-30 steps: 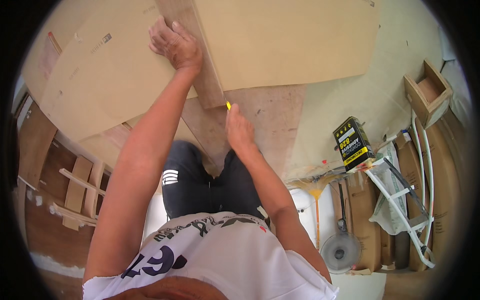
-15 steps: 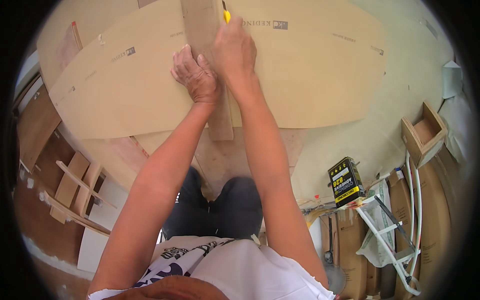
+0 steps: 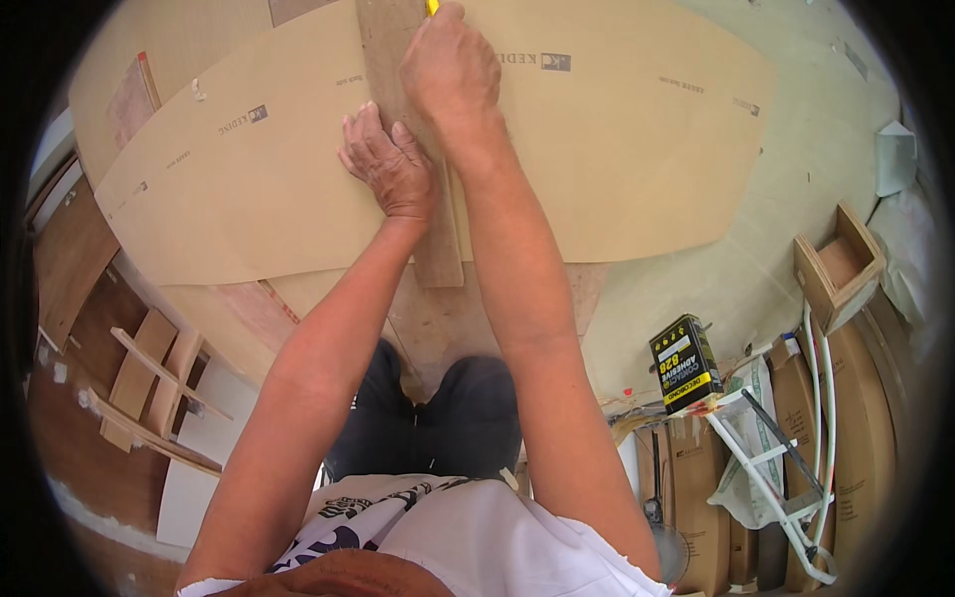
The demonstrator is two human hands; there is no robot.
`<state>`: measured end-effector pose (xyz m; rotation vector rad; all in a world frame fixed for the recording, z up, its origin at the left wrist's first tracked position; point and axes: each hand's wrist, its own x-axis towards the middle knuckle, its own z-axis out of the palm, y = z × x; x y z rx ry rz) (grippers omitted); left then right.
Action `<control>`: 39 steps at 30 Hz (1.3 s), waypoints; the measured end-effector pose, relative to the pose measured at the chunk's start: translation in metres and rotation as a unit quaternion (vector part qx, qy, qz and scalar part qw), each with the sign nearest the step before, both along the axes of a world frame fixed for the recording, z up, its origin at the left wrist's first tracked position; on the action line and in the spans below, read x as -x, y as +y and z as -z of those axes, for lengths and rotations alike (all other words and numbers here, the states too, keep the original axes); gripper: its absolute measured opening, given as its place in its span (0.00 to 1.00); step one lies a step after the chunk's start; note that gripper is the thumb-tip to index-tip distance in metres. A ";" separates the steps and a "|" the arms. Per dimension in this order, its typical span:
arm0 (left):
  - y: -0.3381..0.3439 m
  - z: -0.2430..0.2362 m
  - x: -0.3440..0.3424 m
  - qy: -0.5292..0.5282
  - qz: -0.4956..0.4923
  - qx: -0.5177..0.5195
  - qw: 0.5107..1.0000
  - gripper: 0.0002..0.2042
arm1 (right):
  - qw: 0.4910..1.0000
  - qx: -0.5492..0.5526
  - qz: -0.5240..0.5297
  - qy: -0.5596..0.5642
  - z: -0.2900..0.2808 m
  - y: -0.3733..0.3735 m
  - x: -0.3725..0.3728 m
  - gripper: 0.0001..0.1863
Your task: The person measures a large sheet of plywood with a tape measure and marks it with a pencil. They then use a straight edge and a utility knife to cut the plywood into smaller pieces. Finally, they carry a cut piece into a bathroom and fit it around the toilet.
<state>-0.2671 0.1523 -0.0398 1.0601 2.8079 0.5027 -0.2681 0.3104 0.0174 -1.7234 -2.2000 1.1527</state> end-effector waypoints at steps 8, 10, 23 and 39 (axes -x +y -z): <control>0.001 -0.002 -0.001 -0.008 -0.002 0.000 1.000 0.23 | 0.999 0.033 0.012 -0.007 0.000 0.003 0.000 0.14; 0.002 -0.001 -0.001 -0.011 -0.001 -0.002 1.000 0.23 | 1.000 0.025 0.001 -0.015 0.005 0.005 0.000 0.14; 0.003 -0.004 -0.001 -0.011 0.005 -0.010 1.000 0.23 | 0.998 0.031 -0.050 -0.030 0.018 0.014 0.003 0.12; -0.002 0.010 0.004 0.001 -0.002 -0.010 1.000 0.24 | 0.990 0.118 -0.053 -0.056 -0.010 -0.087 -0.061 0.11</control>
